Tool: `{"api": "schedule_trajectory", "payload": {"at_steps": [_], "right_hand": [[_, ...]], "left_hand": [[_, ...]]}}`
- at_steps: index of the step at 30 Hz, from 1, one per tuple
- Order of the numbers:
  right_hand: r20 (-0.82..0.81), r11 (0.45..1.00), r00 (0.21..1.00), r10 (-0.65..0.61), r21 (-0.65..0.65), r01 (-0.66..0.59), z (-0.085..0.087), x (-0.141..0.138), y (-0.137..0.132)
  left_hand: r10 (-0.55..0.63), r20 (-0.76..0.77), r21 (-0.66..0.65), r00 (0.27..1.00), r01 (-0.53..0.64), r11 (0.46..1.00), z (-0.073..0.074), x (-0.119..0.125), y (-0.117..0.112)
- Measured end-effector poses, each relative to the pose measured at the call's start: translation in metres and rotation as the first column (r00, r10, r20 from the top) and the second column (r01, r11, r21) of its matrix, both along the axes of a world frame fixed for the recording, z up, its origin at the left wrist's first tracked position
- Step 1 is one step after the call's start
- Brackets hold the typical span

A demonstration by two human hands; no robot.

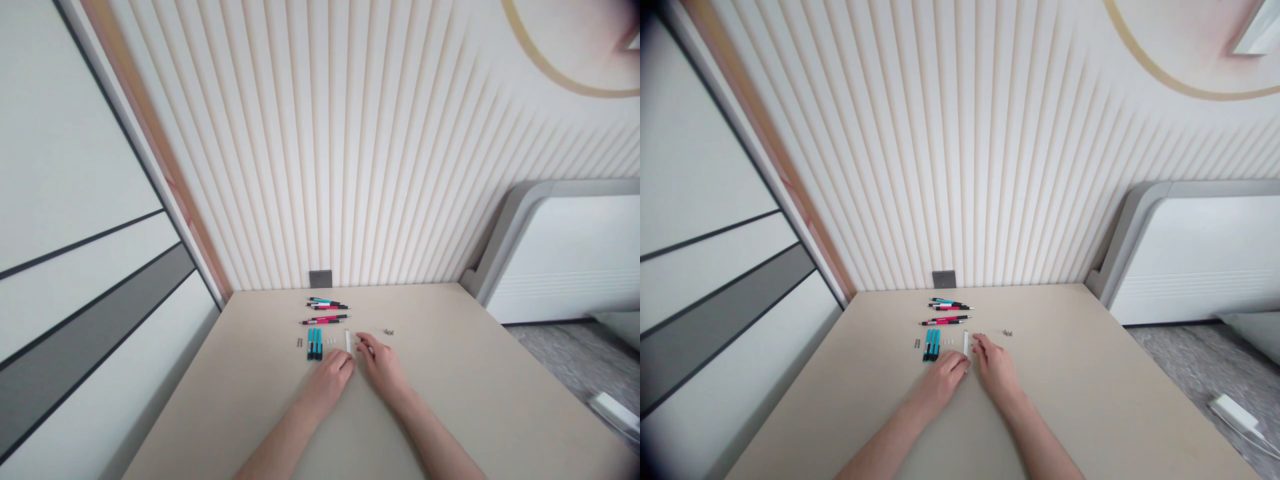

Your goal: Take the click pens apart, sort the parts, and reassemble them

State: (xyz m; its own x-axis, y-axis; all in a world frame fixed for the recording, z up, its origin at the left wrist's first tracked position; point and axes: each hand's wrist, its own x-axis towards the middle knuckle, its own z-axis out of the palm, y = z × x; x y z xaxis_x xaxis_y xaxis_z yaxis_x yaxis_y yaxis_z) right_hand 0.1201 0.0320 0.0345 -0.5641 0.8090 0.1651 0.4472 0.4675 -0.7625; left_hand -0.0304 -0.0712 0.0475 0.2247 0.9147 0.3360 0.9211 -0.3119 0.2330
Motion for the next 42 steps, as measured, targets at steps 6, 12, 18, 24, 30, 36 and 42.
{"api": "schedule_trajectory", "payload": {"at_steps": [6,12,18,24,30,36,42], "right_hand": [[-0.074,0.98,0.977,0.2,0.035,-0.198,0.009,-0.001,-0.009],[-0.103,0.95,0.945,0.311,0.045,-0.308,0.012,-0.003,-0.017],[-0.094,0.988,0.986,0.14,0.08,-0.133,0.012,-0.003,-0.013],[0.009,0.989,0.989,-0.145,0.028,0.145,0.005,0.006,0.007],[0.154,0.981,0.972,-0.176,0.108,0.161,-0.012,0.02,0.021],[0.201,0.977,0.969,-0.145,0.181,0.109,-0.016,0.02,0.021],[0.242,0.964,0.951,-0.19,0.229,0.134,-0.015,0.024,0.022]], "left_hand": [[0.107,0.061,0.143,0.992,-0.115,0.983,0.001,-0.007,-0.001],[0.102,0.029,0.165,0.994,-0.105,0.981,0.001,-0.009,-0.003],[0.277,0.028,0.218,0.961,-0.276,0.936,0.02,-0.045,-0.007],[0.502,0.063,0.097,0.863,-0.506,0.857,0.012,-0.109,-0.023],[0.555,0.084,-0.034,0.828,-0.554,0.832,0.002,-0.111,-0.024],[0.549,0.086,-0.067,0.831,-0.545,0.836,0.001,-0.109,-0.02],[0.557,0.05,-0.069,0.829,-0.554,0.83,-0.001,-0.109,-0.022]]}}
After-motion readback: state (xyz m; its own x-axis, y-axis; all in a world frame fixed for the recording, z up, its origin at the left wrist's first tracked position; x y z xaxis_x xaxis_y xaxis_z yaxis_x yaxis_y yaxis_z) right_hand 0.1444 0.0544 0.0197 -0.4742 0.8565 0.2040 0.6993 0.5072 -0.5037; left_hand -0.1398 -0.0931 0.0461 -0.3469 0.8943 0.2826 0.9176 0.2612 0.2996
